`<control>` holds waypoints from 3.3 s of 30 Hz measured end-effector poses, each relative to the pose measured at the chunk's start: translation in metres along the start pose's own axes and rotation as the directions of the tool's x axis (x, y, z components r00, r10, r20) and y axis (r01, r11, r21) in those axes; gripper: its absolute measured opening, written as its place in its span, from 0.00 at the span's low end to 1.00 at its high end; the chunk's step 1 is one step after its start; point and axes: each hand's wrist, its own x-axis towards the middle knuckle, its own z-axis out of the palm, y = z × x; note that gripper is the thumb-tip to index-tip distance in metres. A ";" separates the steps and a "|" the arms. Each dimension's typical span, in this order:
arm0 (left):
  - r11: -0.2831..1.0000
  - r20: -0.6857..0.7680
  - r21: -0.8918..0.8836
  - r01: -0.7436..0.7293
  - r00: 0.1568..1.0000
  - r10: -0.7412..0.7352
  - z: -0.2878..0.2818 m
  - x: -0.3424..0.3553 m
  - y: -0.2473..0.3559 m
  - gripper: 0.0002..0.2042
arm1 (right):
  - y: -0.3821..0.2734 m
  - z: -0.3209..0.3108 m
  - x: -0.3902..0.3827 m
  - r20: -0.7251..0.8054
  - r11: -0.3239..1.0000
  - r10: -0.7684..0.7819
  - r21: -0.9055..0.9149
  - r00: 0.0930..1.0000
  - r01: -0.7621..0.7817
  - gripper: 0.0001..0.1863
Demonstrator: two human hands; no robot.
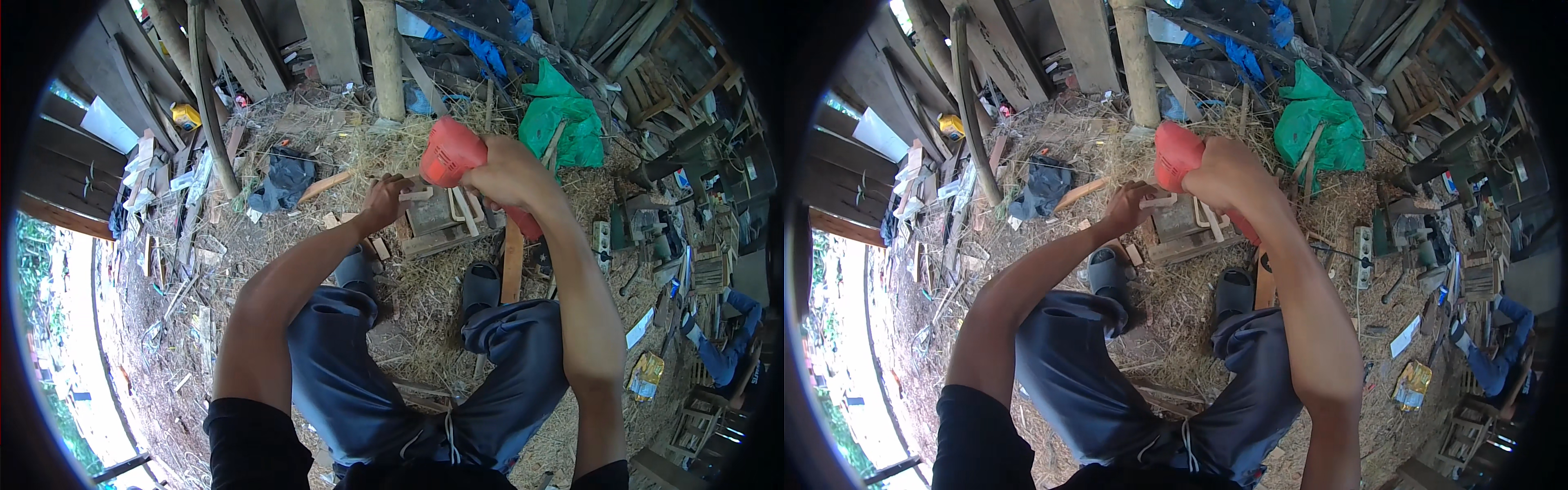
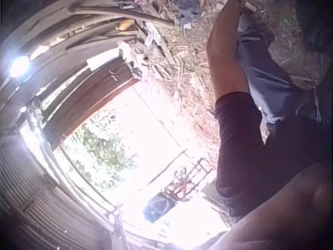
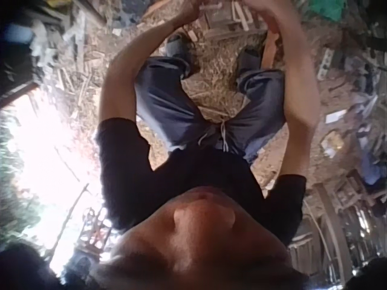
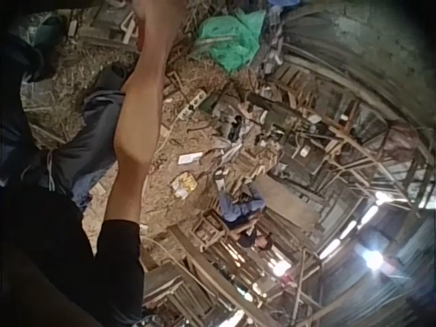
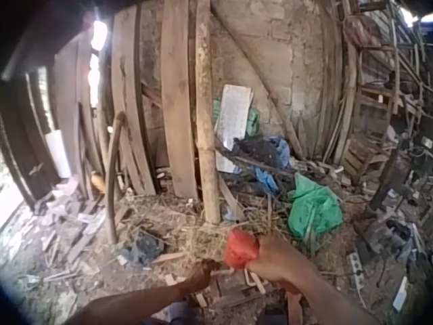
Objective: The person marks a piece of wood with a pencil, plugs a power drill into an extension cord, and drills into the wooden piece using the drill.
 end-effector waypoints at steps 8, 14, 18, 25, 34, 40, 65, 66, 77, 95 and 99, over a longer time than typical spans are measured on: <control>0.999 -0.053 0.045 0.017 0.998 -0.015 0.013 -0.001 -0.009 0.12 | 0.002 0.008 0.005 0.065 1.000 0.011 0.009 0.998 -0.012 0.20; 0.999 -0.054 0.047 0.010 0.999 -0.007 0.014 0.002 -0.009 0.09 | 0.003 0.011 0.007 0.064 0.999 0.008 0.051 0.998 -0.011 0.13; 0.998 -0.007 0.052 0.041 0.999 -0.040 0.010 0.003 -0.004 0.10 | -0.002 0.010 0.005 0.072 0.999 0.010 0.039 0.997 -0.012 0.19; 0.995 -0.001 0.078 0.057 0.998 -0.057 0.010 0.003 -0.006 0.10 | -0.001 0.011 0.009 0.084 1.000 -0.012 0.023 0.996 0.010 0.20; 0.996 -0.003 0.066 0.053 0.999 -0.053 0.008 0.004 -0.004 0.10 | 0.000 0.011 0.009 0.097 0.999 0.023 0.026 0.995 -0.026 0.18; 0.997 -0.019 0.083 0.005 1.000 -0.004 0.012 0.006 -0.006 0.11 | -0.004 0.019 0.008 0.003 0.998 0.017 -0.058 1.000 -0.017 0.14; 0.981 0.009 -0.172 -0.088 0.996 0.091 0.001 -0.005 -0.044 0.17 | -0.039 0.015 0.020 0.064 0.979 0.092 -0.190 0.994 -0.079 0.13; 0.976 0.063 -0.211 -0.054 0.996 0.069 0.000 -0.005 -0.046 0.17 | -0.042 0.013 0.017 0.066 0.983 0.078 -0.169 0.995 -0.066 0.12; 0.986 0.127 -0.170 0.001 0.992 0.021 -0.004 -0.006 -0.043 0.16 | -0.045 0.018 0.016 0.056 0.982 0.070 -0.181 0.996 -0.059 0.12; 0.992 0.122 -0.128 0.009 0.993 0.007 -0.007 -0.008 -0.038 0.13 | -0.044 0.022 0.024 0.046 0.961 0.093 -0.266 0.995 -0.077 0.12; 0.987 0.124 -0.157 0.041 0.992 -0.022 -0.009 -0.008 -0.035 0.14 | -0.039 0.020 0.028 0.110 0.966 0.178 -0.211 0.978 -0.152 0.14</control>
